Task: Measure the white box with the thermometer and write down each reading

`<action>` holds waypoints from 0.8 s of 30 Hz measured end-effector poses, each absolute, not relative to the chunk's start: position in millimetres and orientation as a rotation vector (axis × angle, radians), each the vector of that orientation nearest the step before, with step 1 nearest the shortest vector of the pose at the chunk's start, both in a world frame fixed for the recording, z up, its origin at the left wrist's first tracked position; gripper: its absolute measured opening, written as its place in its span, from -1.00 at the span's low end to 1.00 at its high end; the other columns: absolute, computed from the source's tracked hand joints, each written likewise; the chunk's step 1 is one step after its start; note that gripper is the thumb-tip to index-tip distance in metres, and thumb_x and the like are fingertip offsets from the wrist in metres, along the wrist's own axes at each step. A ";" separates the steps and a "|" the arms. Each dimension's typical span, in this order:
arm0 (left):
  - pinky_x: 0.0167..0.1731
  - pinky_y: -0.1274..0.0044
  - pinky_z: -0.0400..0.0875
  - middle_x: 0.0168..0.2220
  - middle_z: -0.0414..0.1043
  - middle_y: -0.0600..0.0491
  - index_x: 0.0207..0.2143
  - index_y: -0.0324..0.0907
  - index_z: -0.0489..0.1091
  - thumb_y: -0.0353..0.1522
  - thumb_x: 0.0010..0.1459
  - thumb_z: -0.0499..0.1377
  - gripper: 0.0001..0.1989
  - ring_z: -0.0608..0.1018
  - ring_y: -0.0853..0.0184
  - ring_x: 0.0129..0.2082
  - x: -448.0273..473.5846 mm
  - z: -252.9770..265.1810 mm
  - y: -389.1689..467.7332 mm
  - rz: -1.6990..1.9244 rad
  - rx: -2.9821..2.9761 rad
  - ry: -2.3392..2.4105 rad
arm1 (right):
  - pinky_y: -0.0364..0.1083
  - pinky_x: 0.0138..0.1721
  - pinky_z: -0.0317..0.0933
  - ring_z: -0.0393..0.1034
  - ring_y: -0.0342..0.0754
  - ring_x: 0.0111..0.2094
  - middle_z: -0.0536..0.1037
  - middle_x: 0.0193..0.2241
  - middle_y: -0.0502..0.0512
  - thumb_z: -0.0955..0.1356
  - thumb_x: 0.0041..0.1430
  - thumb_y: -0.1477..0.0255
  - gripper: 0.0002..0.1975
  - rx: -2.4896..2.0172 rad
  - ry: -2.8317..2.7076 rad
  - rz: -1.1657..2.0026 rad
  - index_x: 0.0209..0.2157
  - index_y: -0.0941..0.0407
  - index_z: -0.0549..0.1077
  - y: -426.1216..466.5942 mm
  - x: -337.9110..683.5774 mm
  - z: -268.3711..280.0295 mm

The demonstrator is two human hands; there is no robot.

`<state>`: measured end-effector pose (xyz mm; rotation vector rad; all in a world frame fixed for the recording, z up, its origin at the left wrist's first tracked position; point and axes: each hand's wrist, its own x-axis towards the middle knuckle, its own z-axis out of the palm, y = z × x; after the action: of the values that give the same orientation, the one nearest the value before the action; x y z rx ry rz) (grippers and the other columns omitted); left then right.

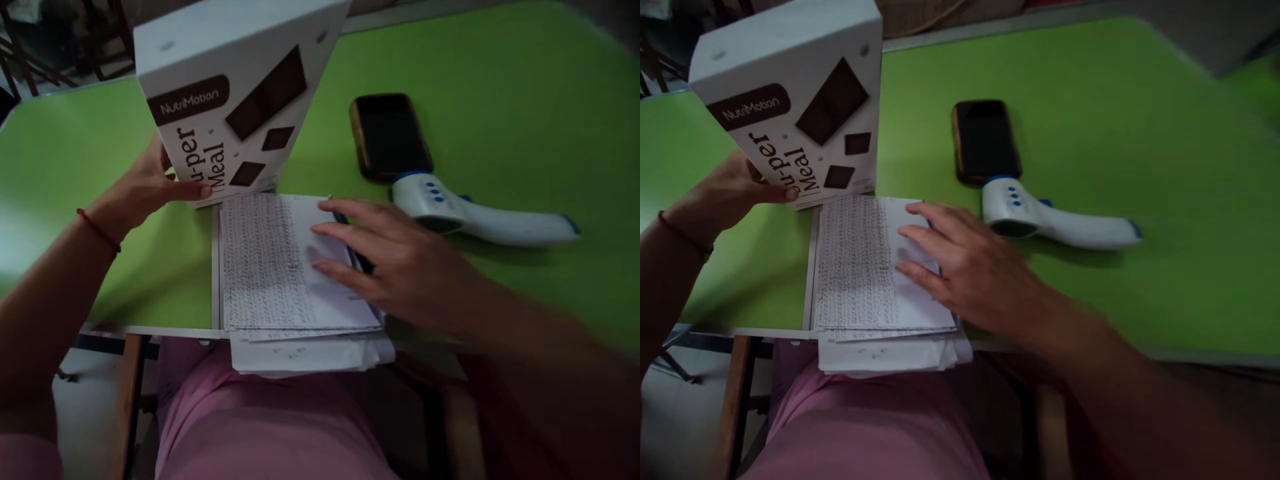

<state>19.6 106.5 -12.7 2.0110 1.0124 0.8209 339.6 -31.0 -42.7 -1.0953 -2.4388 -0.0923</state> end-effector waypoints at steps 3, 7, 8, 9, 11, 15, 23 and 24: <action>0.09 -0.03 0.46 0.00 0.51 -0.01 -0.03 -0.13 0.41 -0.12 -0.27 0.55 -0.26 0.51 0.00 0.03 33.5 -15.0 107.7 0.758 1.835 0.912 | 0.28 0.18 0.29 0.24 0.31 0.24 0.32 0.20 0.54 0.17 0.43 0.18 -0.43 -1.106 -2.529 -0.067 0.12 0.41 0.40 -26.1 322.2 -46.8; 0.11 0.04 0.47 0.06 0.46 -0.05 -0.11 -0.13 0.41 -0.14 -0.22 0.53 -0.37 0.49 -0.02 0.10 31.4 -32.3 96.9 0.924 1.816 0.977 | 0.37 0.26 0.12 -0.01 0.37 0.37 0.11 0.32 0.58 0.18 0.37 0.02 -0.24 -1.169 -2.573 0.038 0.28 0.40 0.23 -27.8 306.7 -58.3; 0.11 0.05 0.46 0.07 0.45 -0.06 -0.11 -0.14 0.41 -0.14 -0.21 0.53 -0.37 0.47 -0.02 0.13 29.0 -35.7 95.0 0.921 1.836 0.991 | 0.38 0.26 0.10 -0.06 0.37 0.38 0.06 0.34 0.57 0.18 0.36 -0.01 -0.21 -1.184 -2.579 0.069 0.30 0.37 0.19 -28.5 305.1 -61.3; 0.12 0.05 0.45 0.07 0.45 -0.06 -0.10 -0.14 0.41 -0.13 -0.19 0.53 -0.37 0.45 -0.02 0.15 26.9 -38.1 93.7 0.919 1.854 1.007 | 0.39 0.26 0.09 -0.10 0.38 0.39 0.04 0.35 0.56 0.18 0.35 -0.02 -0.20 -1.190 -2.586 0.092 0.32 0.35 0.17 -29.1 304.3 -63.9; 0.11 0.06 0.45 0.07 0.45 -0.06 -0.08 -0.14 0.40 -0.10 -0.17 0.52 -0.35 0.44 -0.01 0.15 23.9 -40.0 92.2 0.948 1.866 1.046 | 0.39 0.26 0.08 -0.12 0.37 0.40 0.02 0.36 0.56 0.17 0.35 -0.03 -0.19 -1.191 -2.607 0.107 0.33 0.34 0.15 -29.7 304.3 -67.7; 0.08 0.10 0.48 0.08 0.45 -0.08 -0.05 -0.17 0.38 -0.07 -0.18 0.52 -0.30 0.49 0.02 0.09 24.2 -40.0 90.9 1.011 1.845 1.118 | 0.35 0.28 0.09 -0.08 0.36 0.39 0.07 0.34 0.58 0.15 0.37 -0.02 -0.22 -1.159 -2.622 0.052 0.30 0.36 0.20 -29.6 305.8 -70.1; 0.05 0.16 0.52 0.09 0.43 -0.12 -0.08 -0.20 0.40 -0.12 -0.16 0.53 -0.35 0.49 0.01 0.09 37.5 -40.9 87.9 1.083 1.775 1.087 | 0.37 0.25 0.10 -0.08 0.39 0.38 0.07 0.33 0.62 0.17 0.38 0.02 -0.24 -1.122 -2.609 0.036 0.29 0.38 0.21 -30.1 303.6 -71.0; 0.04 0.17 0.52 0.09 0.43 -0.12 -0.08 -0.20 0.40 -0.13 -0.17 0.53 -0.35 0.49 0.01 0.09 39.1 -41.4 87.6 1.083 1.771 1.071 | 0.37 0.25 0.10 -0.08 0.38 0.38 0.06 0.33 0.62 0.17 0.38 0.02 -0.25 -1.124 -2.608 0.036 0.29 0.38 0.22 -30.2 303.2 -71.0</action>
<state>39.1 87.6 -41.4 1.7714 1.0712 1.0831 303.2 -30.2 -71.0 -1.1237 -2.6085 0.0358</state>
